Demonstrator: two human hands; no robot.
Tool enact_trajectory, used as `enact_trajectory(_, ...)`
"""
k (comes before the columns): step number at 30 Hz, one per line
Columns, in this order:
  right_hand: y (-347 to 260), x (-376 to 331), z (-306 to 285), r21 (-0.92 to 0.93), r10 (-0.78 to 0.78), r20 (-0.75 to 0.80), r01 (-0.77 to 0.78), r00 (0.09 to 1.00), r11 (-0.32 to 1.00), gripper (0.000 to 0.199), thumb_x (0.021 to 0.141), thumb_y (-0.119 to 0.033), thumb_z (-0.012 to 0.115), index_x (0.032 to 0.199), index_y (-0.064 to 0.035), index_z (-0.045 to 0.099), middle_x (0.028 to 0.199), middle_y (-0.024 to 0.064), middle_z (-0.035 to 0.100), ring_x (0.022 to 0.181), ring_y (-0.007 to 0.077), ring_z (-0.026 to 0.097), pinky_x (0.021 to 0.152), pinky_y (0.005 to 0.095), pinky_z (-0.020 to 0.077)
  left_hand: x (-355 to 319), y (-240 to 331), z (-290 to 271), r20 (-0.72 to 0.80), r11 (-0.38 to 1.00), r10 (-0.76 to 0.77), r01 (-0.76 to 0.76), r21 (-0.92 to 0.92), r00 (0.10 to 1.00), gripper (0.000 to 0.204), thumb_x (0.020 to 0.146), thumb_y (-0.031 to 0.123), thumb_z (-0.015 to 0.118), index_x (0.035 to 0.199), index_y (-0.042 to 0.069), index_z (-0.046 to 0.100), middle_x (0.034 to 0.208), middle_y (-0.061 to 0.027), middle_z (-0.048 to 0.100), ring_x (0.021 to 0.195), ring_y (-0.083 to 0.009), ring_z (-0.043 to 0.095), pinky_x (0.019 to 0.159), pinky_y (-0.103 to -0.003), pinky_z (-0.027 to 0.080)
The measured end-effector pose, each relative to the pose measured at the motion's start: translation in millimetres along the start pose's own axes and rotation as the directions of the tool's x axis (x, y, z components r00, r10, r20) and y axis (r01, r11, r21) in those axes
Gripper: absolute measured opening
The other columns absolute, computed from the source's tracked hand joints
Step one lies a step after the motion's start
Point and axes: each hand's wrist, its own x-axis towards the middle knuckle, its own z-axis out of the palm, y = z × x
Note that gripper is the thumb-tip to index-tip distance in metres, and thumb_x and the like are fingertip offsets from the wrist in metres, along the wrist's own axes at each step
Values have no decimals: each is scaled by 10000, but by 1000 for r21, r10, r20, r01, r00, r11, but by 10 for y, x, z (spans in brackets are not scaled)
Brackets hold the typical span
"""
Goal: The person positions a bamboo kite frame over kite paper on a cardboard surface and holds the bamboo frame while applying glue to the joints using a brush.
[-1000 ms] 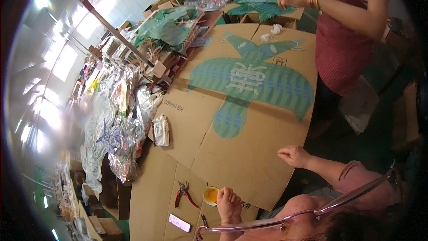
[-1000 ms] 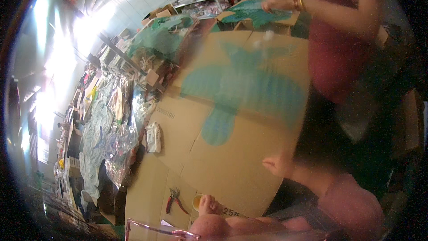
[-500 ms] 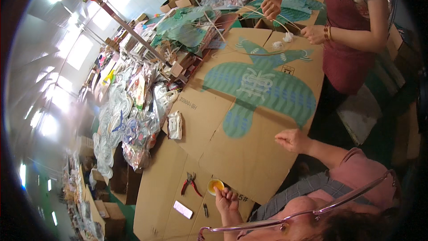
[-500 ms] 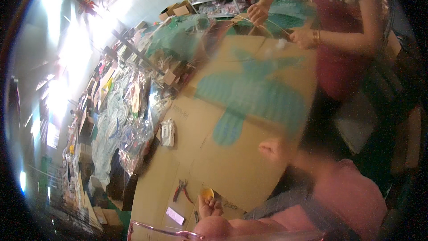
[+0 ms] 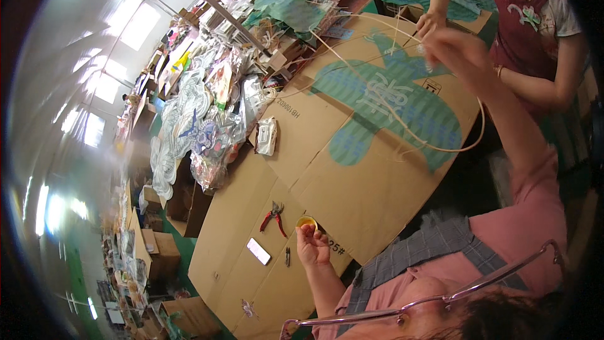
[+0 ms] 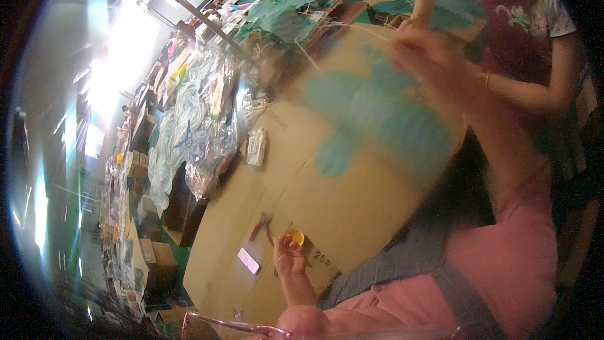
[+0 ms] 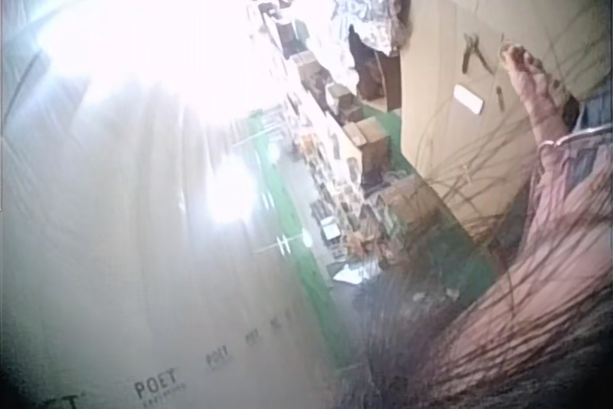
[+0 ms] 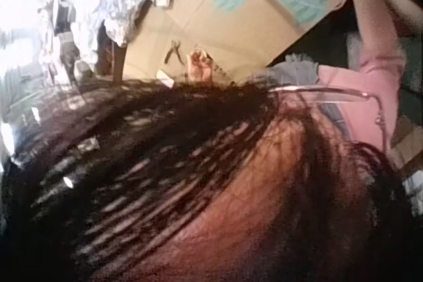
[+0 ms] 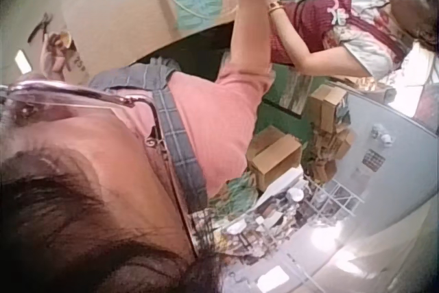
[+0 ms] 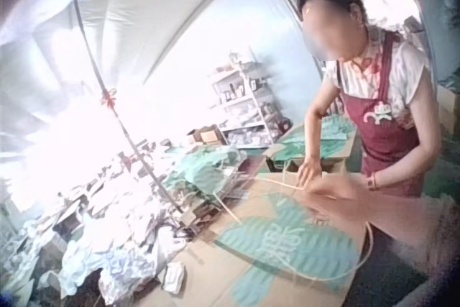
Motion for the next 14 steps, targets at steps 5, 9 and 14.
enact_trajectory(5,997,965,970,-361,377,346,-249,859,899,379,888,-352,432,978,-1,543,802,101,557,673,190,518,679,320,399,141,97,-224,16,998,-25,26,-65,1000,220,872,331,502,814,134,582,769,-1,591,577,-107,478,495,-249,362)
enact_trajectory(9,847,1204,1470,-448,605,388,-431,696,783,619,844,-538,326,1182,-29,430,977,163,548,854,254,521,826,390,360,142,299,-645,-4,995,-9,8,-96,1000,216,871,324,505,816,129,581,765,-2,590,579,-106,482,487,-249,369)
enact_trajectory(14,769,1294,1851,-307,822,472,-815,319,492,860,746,-751,185,1385,-176,173,1300,225,372,1229,309,354,986,604,97,70,484,-1359,-100,973,-18,-6,-230,995,229,870,324,502,823,113,579,770,-12,585,595,-120,507,491,-274,444)
